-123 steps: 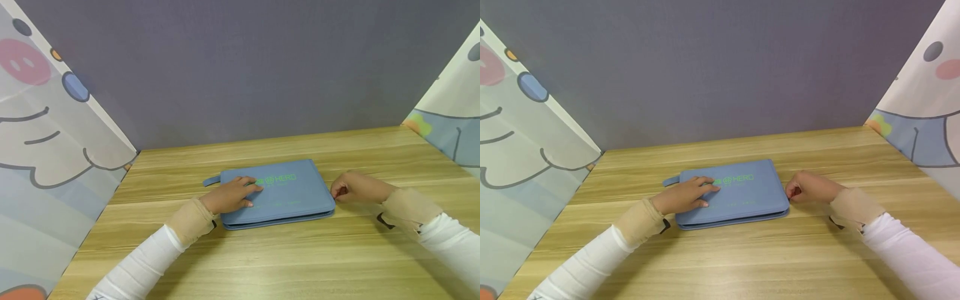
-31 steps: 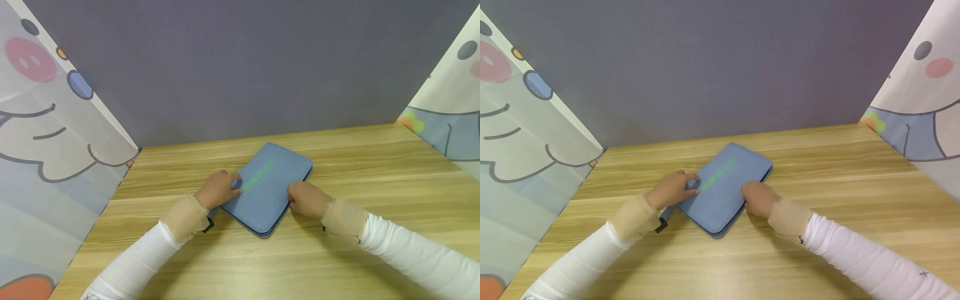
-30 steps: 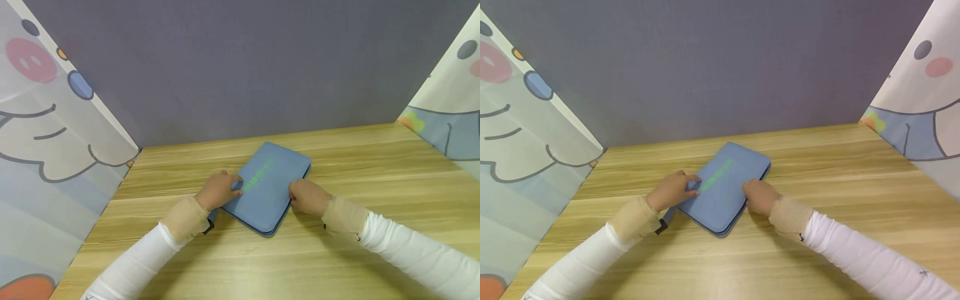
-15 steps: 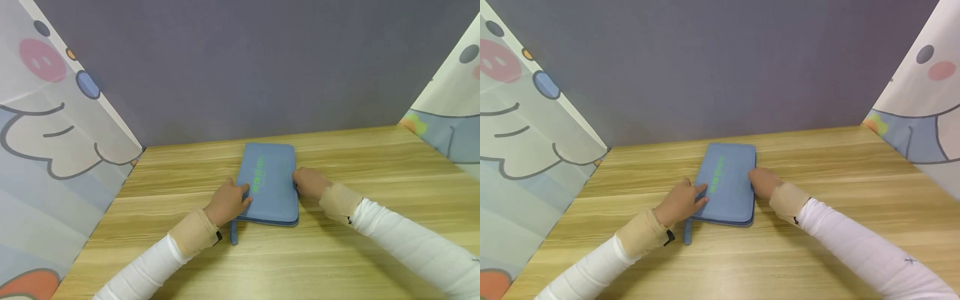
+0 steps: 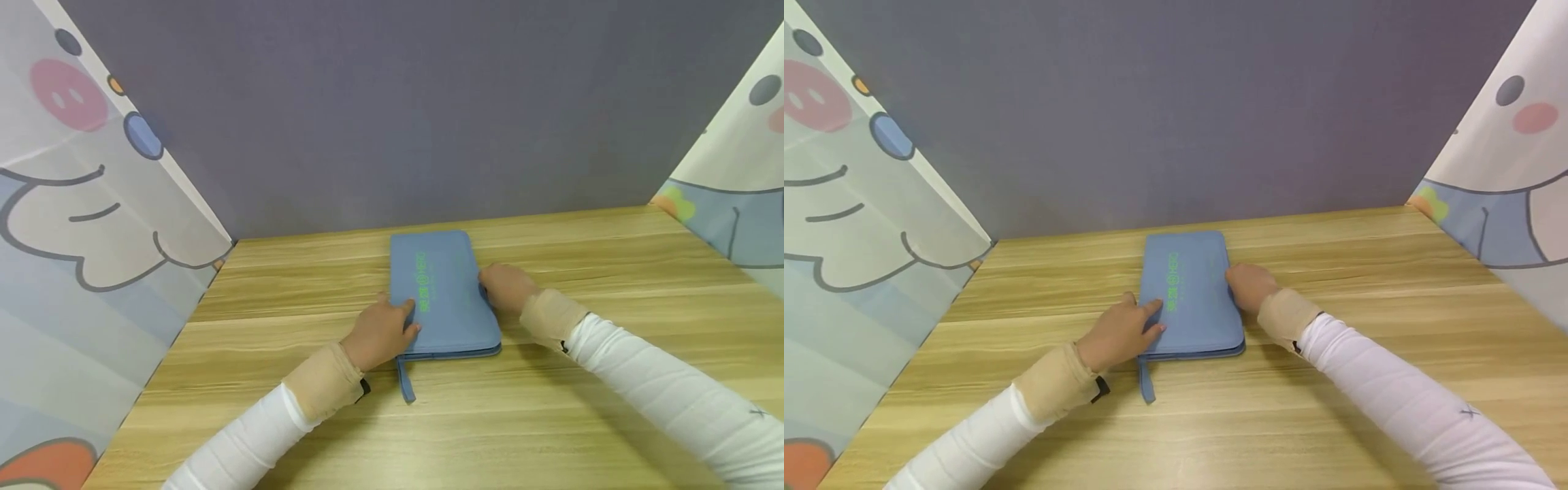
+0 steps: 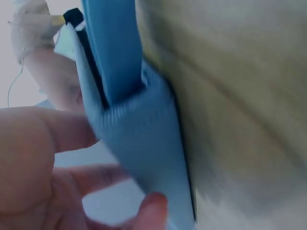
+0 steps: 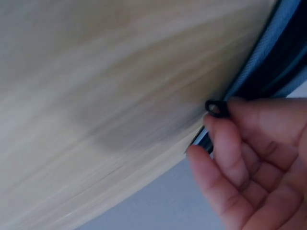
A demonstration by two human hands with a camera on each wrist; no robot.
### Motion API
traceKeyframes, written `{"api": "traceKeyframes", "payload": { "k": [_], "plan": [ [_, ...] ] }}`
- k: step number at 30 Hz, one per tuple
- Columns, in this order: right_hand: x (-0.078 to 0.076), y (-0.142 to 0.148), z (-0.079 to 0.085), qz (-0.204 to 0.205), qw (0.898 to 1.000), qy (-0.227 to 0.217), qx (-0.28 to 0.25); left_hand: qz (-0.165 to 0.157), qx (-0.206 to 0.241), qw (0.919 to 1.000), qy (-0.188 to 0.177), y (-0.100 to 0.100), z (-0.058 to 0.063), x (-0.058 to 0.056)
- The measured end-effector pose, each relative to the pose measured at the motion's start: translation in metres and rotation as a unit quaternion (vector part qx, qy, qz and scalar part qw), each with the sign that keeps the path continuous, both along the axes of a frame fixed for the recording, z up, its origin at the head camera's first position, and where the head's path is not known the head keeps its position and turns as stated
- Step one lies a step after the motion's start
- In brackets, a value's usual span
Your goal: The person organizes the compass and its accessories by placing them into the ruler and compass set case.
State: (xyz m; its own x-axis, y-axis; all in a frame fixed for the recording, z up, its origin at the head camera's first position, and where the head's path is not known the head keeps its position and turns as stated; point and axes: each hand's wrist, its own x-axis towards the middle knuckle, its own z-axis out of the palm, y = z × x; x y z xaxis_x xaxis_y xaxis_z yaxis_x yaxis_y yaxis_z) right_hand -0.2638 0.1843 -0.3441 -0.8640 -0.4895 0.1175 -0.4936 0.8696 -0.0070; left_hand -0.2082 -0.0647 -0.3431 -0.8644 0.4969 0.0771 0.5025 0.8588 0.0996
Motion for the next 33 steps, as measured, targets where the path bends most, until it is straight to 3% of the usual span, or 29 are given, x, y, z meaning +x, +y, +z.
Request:
{"api": "traceKeyframes", "payload": {
  "k": [3,6,10,14,18,26,33],
  "plan": [
    [-0.004,0.005,0.000,0.009,0.999,-0.023,-0.023,-0.026,0.007,0.9995,0.014,-0.004,0.002,-0.007],
    [-0.006,0.009,0.000,0.027,0.998,-0.035,-0.040,-0.086,0.023,0.9956,0.029,-0.006,0.008,-0.017],
    [-0.006,0.012,0.000,0.054,0.997,-0.036,-0.044,-0.181,0.012,0.9831,-0.022,-0.004,0.014,-0.033],
    [-0.004,0.013,0.000,0.060,0.996,-0.038,-0.045,-0.226,-0.020,0.9703,-0.083,0.002,0.018,-0.044],
    [-0.001,0.014,0.000,0.064,0.996,-0.037,-0.042,-0.226,-0.041,0.9679,-0.102,0.007,0.020,-0.049],
    [0.004,0.017,0.000,0.108,0.992,-0.037,-0.061,-0.203,-0.071,0.9698,-0.114,0.013,0.024,-0.052],
    [0.026,0.020,0.003,0.131,0.989,-0.048,-0.056,-0.188,-0.091,0.9718,-0.110,0.018,0.024,-0.049]
  ]
}}
